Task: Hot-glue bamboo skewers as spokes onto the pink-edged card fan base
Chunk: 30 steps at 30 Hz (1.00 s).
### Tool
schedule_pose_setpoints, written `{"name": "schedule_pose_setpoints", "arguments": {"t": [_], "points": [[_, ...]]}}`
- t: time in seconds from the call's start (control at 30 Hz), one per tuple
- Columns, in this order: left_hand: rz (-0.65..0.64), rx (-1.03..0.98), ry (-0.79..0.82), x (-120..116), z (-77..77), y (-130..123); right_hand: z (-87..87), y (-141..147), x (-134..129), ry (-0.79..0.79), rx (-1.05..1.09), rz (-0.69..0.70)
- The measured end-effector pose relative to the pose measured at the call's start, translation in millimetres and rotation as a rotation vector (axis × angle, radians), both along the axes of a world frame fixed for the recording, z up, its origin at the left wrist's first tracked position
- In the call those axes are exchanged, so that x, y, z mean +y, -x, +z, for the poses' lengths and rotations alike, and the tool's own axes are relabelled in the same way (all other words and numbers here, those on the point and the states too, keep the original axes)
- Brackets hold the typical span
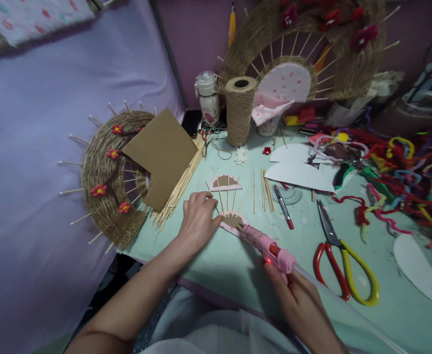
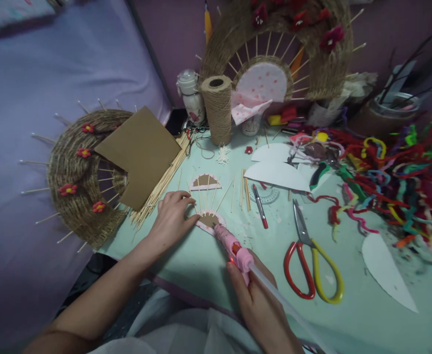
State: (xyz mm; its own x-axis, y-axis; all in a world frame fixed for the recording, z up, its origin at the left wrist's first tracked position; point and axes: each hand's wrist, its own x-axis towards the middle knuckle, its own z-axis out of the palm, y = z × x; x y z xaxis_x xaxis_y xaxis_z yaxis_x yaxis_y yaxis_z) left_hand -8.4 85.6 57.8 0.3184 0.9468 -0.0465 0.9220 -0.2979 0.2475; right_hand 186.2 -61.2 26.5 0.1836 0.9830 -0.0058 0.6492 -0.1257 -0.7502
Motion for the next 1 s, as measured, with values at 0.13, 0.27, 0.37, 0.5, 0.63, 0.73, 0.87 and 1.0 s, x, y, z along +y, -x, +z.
{"name": "schedule_pose_setpoints", "arguments": {"t": [0.13, 0.27, 0.37, 0.5, 0.63, 0.73, 0.87, 1.0], "points": [[0.003, 0.019, 0.009, -2, -1.5, 1, 0.0, 0, 0, 0.008, 0.009, 0.0], [-0.004, 0.005, 0.031, -3, -2.1, 1, 0.7, 0, 0, 0.013, 0.027, 0.01], [-0.002, -0.002, 0.034, -2, -3.3, 1, 1.4, 0, 1, 0.019, 0.032, 0.011], [-0.002, -0.014, 0.04, -3, -4.2, 0, 3.3, 0, 1, 0.025, 0.038, 0.015], [0.026, -0.044, 0.018, -7, -3.4, 3, 3.6, -1, 1, 0.03, 0.033, 0.02], [0.064, -0.059, 0.01, -9, -3.6, 6, 2.0, -1, 0, 0.029, 0.031, 0.013], [0.066, -0.07, 0.034, -10, -4.9, 8, 1.2, -2, 0, 0.016, 0.044, 0.024], [0.043, -0.082, 0.053, -13, -5.3, 6, 2.6, -3, 0, 0.022, 0.047, 0.004]]}}
